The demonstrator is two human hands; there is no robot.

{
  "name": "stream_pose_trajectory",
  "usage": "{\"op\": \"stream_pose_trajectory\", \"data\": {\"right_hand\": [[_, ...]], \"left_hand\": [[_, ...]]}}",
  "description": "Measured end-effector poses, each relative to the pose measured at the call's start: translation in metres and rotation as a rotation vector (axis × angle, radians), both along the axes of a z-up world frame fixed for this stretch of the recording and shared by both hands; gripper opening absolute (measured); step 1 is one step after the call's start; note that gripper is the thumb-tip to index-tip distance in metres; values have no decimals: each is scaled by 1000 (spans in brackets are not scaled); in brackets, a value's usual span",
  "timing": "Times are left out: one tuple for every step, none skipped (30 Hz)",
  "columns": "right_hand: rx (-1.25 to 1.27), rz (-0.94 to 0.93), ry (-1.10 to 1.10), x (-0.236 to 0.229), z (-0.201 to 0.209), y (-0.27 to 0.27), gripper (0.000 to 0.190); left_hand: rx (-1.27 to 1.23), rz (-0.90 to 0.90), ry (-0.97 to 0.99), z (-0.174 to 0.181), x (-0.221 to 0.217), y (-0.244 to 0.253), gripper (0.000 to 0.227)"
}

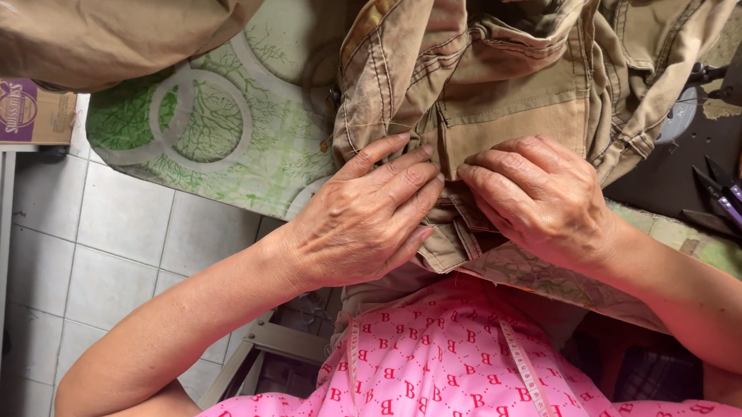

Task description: The person mends a pair of trousers by hand using a small thread-cutting tool and thread.

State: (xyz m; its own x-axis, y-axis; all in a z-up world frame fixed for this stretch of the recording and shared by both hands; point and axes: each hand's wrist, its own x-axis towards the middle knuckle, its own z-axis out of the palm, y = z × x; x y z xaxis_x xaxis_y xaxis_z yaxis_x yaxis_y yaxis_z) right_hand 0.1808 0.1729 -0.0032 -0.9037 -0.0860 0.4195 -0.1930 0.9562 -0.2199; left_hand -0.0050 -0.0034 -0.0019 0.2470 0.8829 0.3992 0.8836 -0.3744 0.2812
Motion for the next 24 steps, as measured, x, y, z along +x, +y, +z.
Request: {"op": "stream_pose_trajectory", "data": {"right_hand": [[-1, 3, 2, -1, 0, 0, 15], [-11, 5, 10, -1, 0, 0, 16], [-20, 6, 17, -1, 1, -1, 16], [-19, 7, 17, -1, 1, 0, 16], [-16, 5, 15, -1, 0, 0, 16], [-15, 5, 12, -1, 0, -1, 16], [-15, 6, 12, 0, 0, -1, 16], [-8, -1, 13, 0, -1, -1, 17], [-1, -8, 13, 0, -1, -1, 18], [-1, -8, 14, 0, -1, -1, 18], [-4, -7, 11, 0, 0, -1, 18], [-8, -8, 8, 0, 0, -1, 17], [-7, -8, 8, -1, 1, -1, 17], [-7, -9, 15, -1, 1, -1, 17], [-7, -9, 21, -1, 1, -2, 16], [-8, -9, 21, -1, 0, -2, 16], [-8, -7, 25, -1, 0, -2, 16], [-7, -4, 29, -2, 0, -1, 16], [-8, -4, 29, -2, -1, -1, 16], [-12, 8, 39, -2, -1, -1, 17], [-16, 19, 50, -3, -1, -1, 18], [-17, 19, 49, -3, -2, 0, 18], [-9, 31, 56, -3, -4, 0, 17], [-3, 42, 61, -2, -5, 1, 16]], "left_hand": [[-1, 3, 2, 0, 0, -1, 35], [-2, 1, -13, 0, 0, -1, 35], [-2, 0, -28, -1, 0, -1, 35], [-2, 0, -28, -1, 0, -1, 35], [-7, 0, -23, -1, 0, -1, 37], [-14, 0, -19, -1, 0, -2, 39], [-14, 2, -19, -1, 1, -2, 39], [-15, 2, -20, -2, 1, -2, 40], [-16, 3, -21, -2, 1, -2, 41], [-16, 4, -20, -2, 1, -2, 41], [-14, 2, -24, -3, 1, -3, 41], [-11, -1, -29, -4, 1, -3, 40], [-10, -1, -28, -3, 0, -3, 40], [-8, -9, -39, -3, 0, -3, 39], [-6, -17, -50, -3, 0, -3, 38], [-7, -17, -51, -2, 1, -3, 38], [-2, 0, -31, -1, 2, -2, 36], [4, 18, -11, 0, 3, -2, 34], [4, 19, -12, 0, 3, -2, 34], [6, 26, 13, 0, 4, -2, 33], [9, 33, 38, 0, 4, -2, 33], [9, 33, 38, 1, 4, -2, 33], [10, 30, 51, 2, 3, -2, 32], [11, 28, 62, 2, 3, -2, 32]]}}
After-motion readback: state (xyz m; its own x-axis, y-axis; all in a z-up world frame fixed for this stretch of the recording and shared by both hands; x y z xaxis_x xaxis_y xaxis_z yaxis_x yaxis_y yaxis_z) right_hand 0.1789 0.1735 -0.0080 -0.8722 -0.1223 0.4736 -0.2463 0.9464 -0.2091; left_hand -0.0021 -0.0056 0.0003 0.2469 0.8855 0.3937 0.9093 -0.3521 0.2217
